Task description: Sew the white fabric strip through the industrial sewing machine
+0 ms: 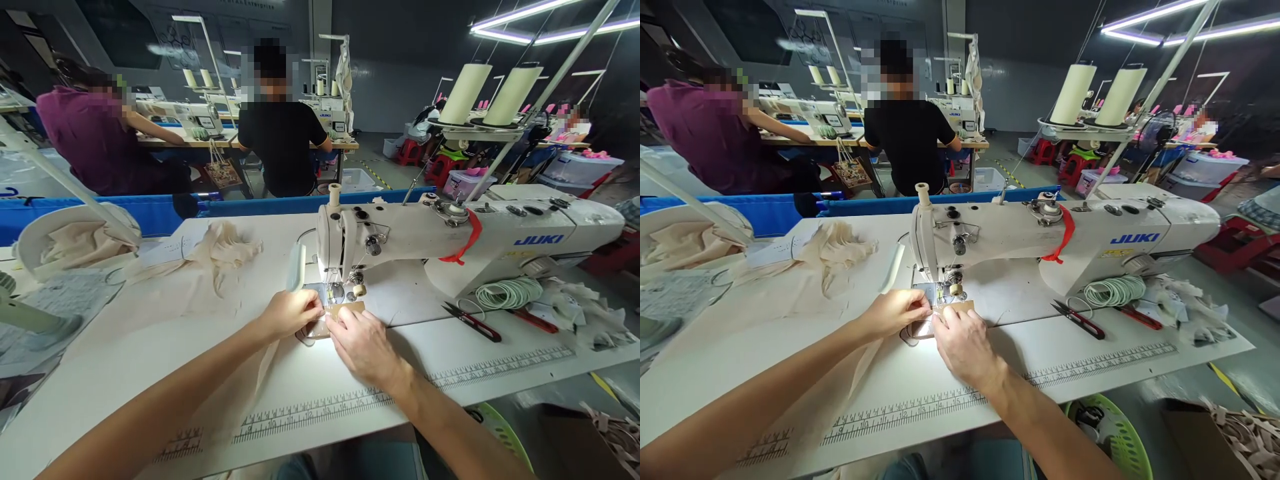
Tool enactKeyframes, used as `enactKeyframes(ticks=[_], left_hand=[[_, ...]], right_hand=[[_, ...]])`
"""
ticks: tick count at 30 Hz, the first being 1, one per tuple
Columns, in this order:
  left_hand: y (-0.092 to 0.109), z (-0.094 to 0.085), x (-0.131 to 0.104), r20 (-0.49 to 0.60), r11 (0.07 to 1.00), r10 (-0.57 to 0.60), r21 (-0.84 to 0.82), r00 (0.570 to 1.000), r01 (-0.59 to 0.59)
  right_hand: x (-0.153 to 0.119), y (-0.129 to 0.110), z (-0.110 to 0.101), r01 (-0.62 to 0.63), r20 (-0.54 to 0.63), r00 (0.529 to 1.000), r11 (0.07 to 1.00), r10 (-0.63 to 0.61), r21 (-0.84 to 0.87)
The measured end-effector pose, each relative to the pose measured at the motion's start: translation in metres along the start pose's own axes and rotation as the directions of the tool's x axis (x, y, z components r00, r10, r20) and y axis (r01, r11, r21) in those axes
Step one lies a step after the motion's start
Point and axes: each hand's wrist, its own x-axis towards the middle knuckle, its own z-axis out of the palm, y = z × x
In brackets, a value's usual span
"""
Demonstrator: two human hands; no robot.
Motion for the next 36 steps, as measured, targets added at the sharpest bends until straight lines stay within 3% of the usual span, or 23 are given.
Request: enactKeyframes(ticks=[2,4,7,8,9,15,24,36], left_hand=[[0.004,0.001,-0.008,-0.060,0.993,0.087,0.084,0.994,-0.082],[0.006,0.006,-0.018,-0.100,0.946,0.285,0.191,0.953,-0.263],[0.002,0.019,-0.035,-0.117,0.762,0.596,0.393,0.794,-0.514],[0.000,0.023,-0.039,-0.115,0.709,0.646,0.457,0.754,-0.537],[-0.003,0.027,-0.042,-0.109,0.679,0.663,0.505,0.740,-0.533],[-0.008,0.037,-0.046,-0.058,0.669,0.622,0.557,0.781,-0.492],[-0.008,0.036,-0.022,-0.133,0.728,0.576,0.533,0.806,-0.432],[-0.011,0.041,-0.008,-0.130,0.757,0.536,0.512,0.834,-0.407]], right_hand=[[0.000,-0.001,0.000,0.005,0.006,1.000,1.000,-0.005,-0.007],[0.000,-0.001,-0.001,0.010,0.009,1.000,1.000,-0.010,-0.010],[0.001,-0.001,-0.001,0.012,0.009,1.000,1.000,-0.012,-0.010],[0.001,-0.001,-0.001,0.010,0.007,1.000,1.000,-0.010,-0.010],[0.001,-0.001,0.000,0.009,0.006,1.000,1.000,-0.009,-0.007],[0.001,-0.002,-0.002,-0.007,-0.018,1.000,1.000,0.007,0.023],[0.005,0.027,0.004,-0.190,-0.132,0.972,0.981,0.195,0.049],[0.002,0.028,0.004,-0.198,-0.110,0.972,0.977,0.206,0.075]])
